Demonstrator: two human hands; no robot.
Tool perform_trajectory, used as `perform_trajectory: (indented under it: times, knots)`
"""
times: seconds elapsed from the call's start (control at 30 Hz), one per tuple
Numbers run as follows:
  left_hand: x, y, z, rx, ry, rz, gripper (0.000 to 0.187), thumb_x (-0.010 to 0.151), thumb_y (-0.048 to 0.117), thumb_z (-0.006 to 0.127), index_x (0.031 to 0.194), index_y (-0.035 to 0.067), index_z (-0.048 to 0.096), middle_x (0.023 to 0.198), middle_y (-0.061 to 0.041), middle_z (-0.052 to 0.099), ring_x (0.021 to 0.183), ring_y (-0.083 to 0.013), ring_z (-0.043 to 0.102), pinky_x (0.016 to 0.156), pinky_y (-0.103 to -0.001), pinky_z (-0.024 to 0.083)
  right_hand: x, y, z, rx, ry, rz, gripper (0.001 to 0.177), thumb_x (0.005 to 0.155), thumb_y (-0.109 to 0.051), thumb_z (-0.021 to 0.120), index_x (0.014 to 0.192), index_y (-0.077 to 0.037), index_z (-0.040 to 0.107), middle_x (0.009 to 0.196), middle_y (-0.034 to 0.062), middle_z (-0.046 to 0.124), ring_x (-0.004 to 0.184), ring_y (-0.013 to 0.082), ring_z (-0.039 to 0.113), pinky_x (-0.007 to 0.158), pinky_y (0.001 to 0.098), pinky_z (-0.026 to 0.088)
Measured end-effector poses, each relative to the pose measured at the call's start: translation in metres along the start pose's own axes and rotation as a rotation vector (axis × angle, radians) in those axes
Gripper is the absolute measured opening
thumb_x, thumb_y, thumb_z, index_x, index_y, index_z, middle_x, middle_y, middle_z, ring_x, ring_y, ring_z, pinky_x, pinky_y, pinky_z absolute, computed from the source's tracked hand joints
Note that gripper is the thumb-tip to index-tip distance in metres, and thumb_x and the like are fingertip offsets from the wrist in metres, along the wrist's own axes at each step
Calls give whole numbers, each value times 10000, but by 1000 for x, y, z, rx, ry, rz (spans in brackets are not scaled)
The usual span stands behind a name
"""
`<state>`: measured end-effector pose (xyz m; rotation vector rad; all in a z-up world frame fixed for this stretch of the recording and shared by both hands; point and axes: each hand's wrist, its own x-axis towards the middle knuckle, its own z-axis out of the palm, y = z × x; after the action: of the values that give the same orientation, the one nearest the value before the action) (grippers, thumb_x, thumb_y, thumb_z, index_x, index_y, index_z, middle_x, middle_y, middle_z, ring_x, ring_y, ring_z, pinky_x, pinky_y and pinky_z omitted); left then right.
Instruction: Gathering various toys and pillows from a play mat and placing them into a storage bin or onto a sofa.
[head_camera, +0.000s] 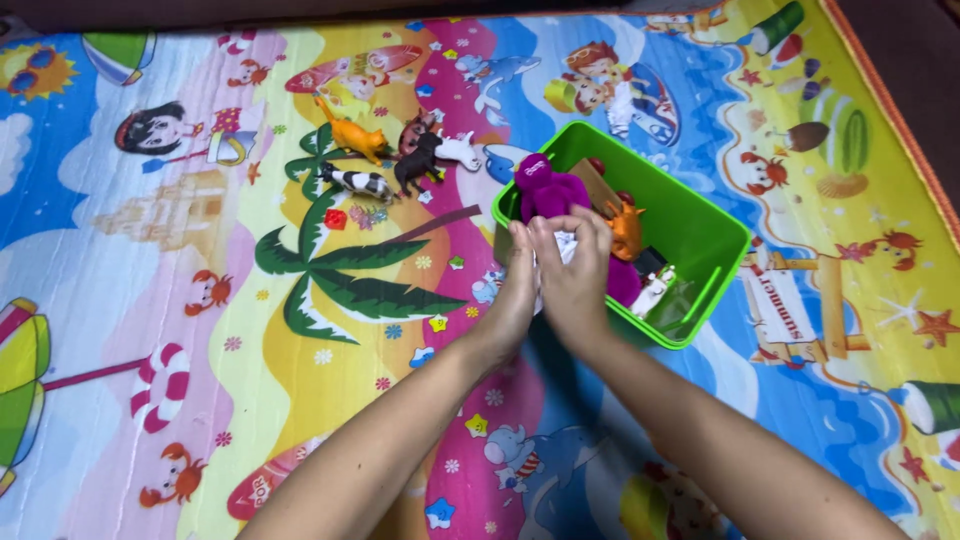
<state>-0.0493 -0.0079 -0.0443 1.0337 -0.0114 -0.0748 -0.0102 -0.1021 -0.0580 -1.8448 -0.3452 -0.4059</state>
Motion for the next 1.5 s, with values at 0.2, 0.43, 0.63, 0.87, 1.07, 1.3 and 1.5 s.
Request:
perform_trajectory:
  times: [0.2,0.43,0.63,0.87,1.07,1.3,1.5]
  knots:
    - [17,-13,-94,1066,335,70,640,1120,515,213,1269,63,641,1282,-190,680,1238,-375,599,1102,-479,419,10,0,-27,-227,-23,-99,199,970,-119,647,1143,-20,646,1020,164,706,937,327,704,826,412,558]
    - [38,17,-224,1649,494,-232,640,870,386,671,1448,172,499,1553,-292,334,1424,-450,360,1170,-521,313,14,22,-41,-750,-119,-49,315,1025,-361,620,989,-84,765,975,203,738,826,421,700,731,519,551]
    - [74,39,-242,1809,575,-484,751,870,416,716,1532,396,364,1692,-180,116,1544,-479,94,1173,-703,199,14,32,-36,-929,-145,-36,444,993,-459,605,793,-90,751,852,189,735,737,397,713,670,525,566]
    - [93,9,-304,1759,570,-496,561,944,251,625,1440,445,449,1639,-169,142,1484,-512,112,1050,-737,292,13,25,-35,-915,-158,-114,471,864,-557,702,823,-92,769,785,173,711,680,355,718,567,487,565]
    - [59,-30,-389,1824,494,-206,225,984,249,643,1208,227,653,1365,-188,487,1208,-436,510,1005,-539,486,15,37,-34,-887,-169,-157,566,813,-630,735,884,-70,780,813,196,705,692,367,722,586,482,585]
    - [77,25,-197,1294,381,378,418,999,206,597,1369,24,529,1350,-308,512,1233,-480,535,1044,-532,420,19,38,-29,-918,-222,-96,623,801,-660,703,919,-54,780,853,222,718,714,390,730,592,513,593]
    - [107,45,-8,1114,19,629,391,1000,253,679,1317,63,553,1327,-297,490,1183,-479,574,1001,-500,512,22,39,-28,-945,-318,17,642,790,-685,687,976,-77,771,923,221,730,766,400,736,649,540,596]
